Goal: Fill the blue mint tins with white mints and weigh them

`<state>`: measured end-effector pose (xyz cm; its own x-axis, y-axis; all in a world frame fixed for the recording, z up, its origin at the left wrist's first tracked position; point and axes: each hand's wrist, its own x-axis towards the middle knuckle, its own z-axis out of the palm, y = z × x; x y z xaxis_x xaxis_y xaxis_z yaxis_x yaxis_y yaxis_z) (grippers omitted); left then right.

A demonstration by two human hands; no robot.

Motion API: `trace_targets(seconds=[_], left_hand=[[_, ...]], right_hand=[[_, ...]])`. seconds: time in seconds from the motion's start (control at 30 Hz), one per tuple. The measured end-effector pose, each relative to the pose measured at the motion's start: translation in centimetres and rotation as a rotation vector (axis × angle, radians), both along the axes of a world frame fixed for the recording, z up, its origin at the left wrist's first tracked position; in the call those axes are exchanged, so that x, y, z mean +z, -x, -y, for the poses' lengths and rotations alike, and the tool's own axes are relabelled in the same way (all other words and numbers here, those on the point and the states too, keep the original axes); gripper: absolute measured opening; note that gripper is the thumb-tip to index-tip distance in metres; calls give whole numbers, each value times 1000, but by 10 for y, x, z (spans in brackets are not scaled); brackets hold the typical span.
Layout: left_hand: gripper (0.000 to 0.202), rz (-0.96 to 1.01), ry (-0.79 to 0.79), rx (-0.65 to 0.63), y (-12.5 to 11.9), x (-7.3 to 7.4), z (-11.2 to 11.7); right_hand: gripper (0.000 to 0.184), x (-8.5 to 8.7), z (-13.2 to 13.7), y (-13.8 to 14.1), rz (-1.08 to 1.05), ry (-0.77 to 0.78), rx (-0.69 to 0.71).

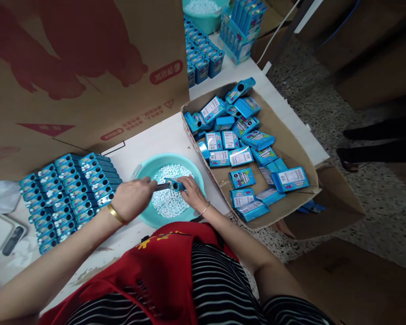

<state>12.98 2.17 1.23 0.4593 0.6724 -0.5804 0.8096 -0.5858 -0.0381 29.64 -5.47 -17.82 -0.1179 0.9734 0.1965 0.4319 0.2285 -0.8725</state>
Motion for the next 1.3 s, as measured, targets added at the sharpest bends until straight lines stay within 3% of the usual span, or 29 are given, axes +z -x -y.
trace_targets(seconds=[0.07, 0.17, 0.27, 0.33, 0.4, 0.5, 0.73, 0.93, 1.07, 1.3], left_hand=[[25, 33, -52, 106, 22, -23, -12], [28, 89, -71, 259, 44, -78, -26], [34, 135, 1, 235, 41, -138, -28], [35, 175, 30, 192, 31, -169, -23], [35, 221, 63, 142, 22, -190, -14], [32, 301, 145, 45, 19, -204, 3], [28, 437, 391, -62, 41, -208, 42], [38, 527, 543, 55, 51, -200, 33], [38, 601, 563, 150, 63, -168, 17], [35, 721, 526, 252, 75, -90, -16]], right_hand=[[46, 1, -3, -3, -6, -4, -27], [45, 4, -7, -9, -20, -9, -100], [42, 9, -11, -15, -38, 11, -144], [40, 12, -12, -17, -44, 24, -139], [37, 13, -13, -18, -52, 27, -134], [34, 13, -13, -18, -69, 41, -160], [32, 8, -12, -20, -74, 64, -165], [32, 7, -12, -20, -76, 60, -146], [33, 7, -11, -19, -70, 51, -121], [46, 3, -11, -14, -15, 25, -54]])
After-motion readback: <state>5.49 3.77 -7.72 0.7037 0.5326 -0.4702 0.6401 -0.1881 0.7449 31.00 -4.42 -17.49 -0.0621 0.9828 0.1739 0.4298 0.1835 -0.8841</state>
